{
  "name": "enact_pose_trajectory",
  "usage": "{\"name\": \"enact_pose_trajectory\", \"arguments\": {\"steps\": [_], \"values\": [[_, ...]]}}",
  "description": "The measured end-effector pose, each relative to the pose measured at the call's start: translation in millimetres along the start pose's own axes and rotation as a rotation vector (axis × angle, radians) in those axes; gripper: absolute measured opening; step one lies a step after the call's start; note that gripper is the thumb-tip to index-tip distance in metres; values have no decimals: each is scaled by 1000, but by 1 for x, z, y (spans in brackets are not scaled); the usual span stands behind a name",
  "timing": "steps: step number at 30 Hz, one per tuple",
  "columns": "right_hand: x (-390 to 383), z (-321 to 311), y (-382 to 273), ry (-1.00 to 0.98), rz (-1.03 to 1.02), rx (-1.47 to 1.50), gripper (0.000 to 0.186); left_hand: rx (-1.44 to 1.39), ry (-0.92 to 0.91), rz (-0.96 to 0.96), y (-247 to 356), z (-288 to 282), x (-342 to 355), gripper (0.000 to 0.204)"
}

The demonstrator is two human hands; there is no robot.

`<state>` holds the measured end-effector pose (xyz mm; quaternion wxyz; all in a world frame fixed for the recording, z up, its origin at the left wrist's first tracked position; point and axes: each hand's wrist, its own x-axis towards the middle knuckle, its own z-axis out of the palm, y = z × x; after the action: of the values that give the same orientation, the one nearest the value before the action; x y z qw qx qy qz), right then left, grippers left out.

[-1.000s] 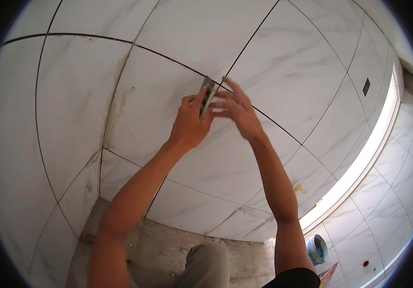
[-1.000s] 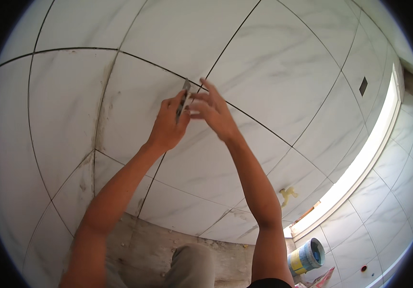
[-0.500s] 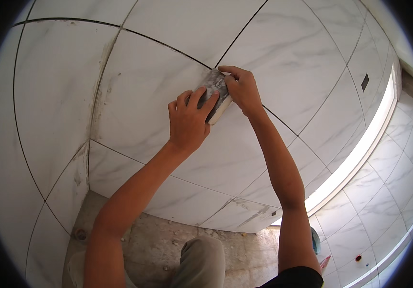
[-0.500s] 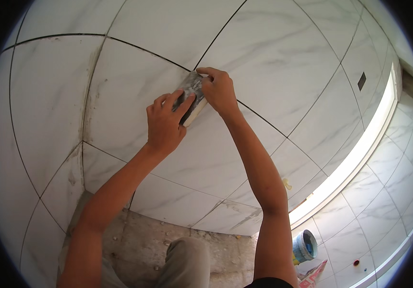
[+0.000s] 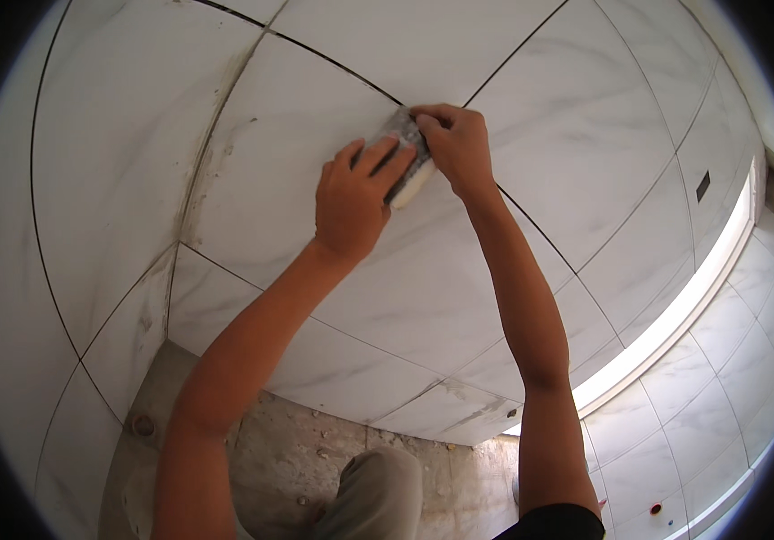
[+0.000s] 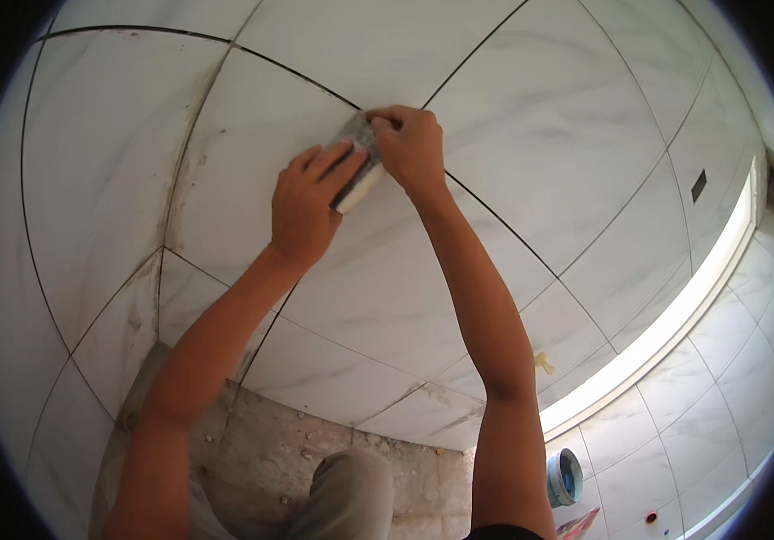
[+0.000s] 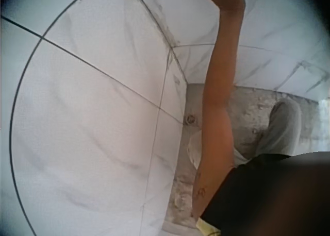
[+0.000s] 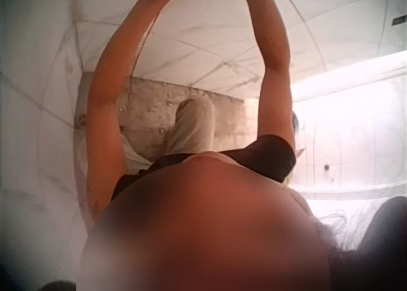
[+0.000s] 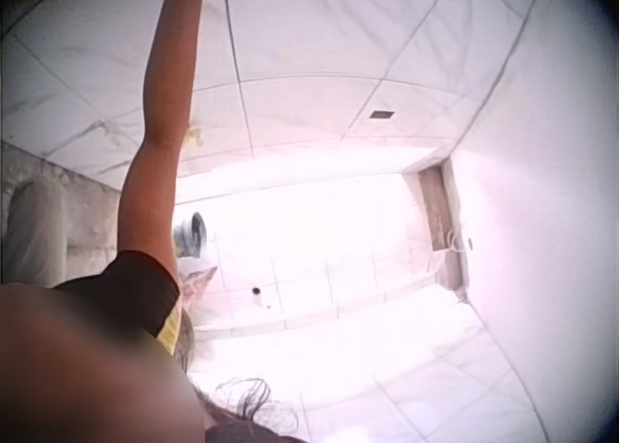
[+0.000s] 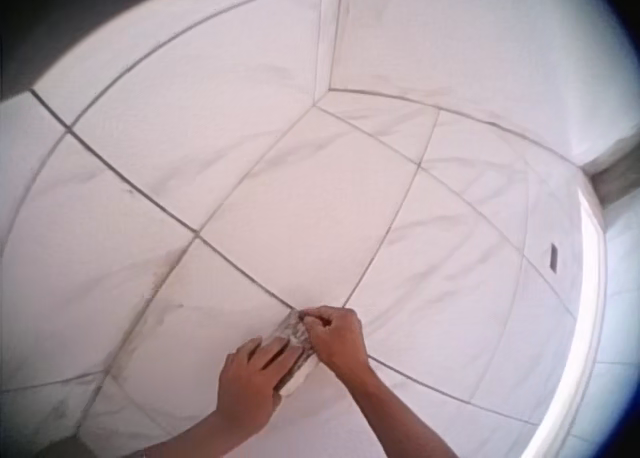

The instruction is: Applying grout or putty to tile joints on a wall using a spatula.

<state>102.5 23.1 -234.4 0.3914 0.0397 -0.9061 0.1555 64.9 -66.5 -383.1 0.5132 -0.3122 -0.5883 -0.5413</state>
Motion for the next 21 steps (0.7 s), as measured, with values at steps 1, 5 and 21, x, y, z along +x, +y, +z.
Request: {"name": "enact_pose_trajectory", "arguments": {"steps": [1,5,21], "values": [[9,9,-7,-5,-3,7,26,9,0,-2,-10,-2,4,73],[38,36,-32,-33,-92,-56,25,41,81,-11,-38,-16,18,71],[45,35,-32,-111,-22,68,23,30,78,-43,-39,-31,29,64]]}}
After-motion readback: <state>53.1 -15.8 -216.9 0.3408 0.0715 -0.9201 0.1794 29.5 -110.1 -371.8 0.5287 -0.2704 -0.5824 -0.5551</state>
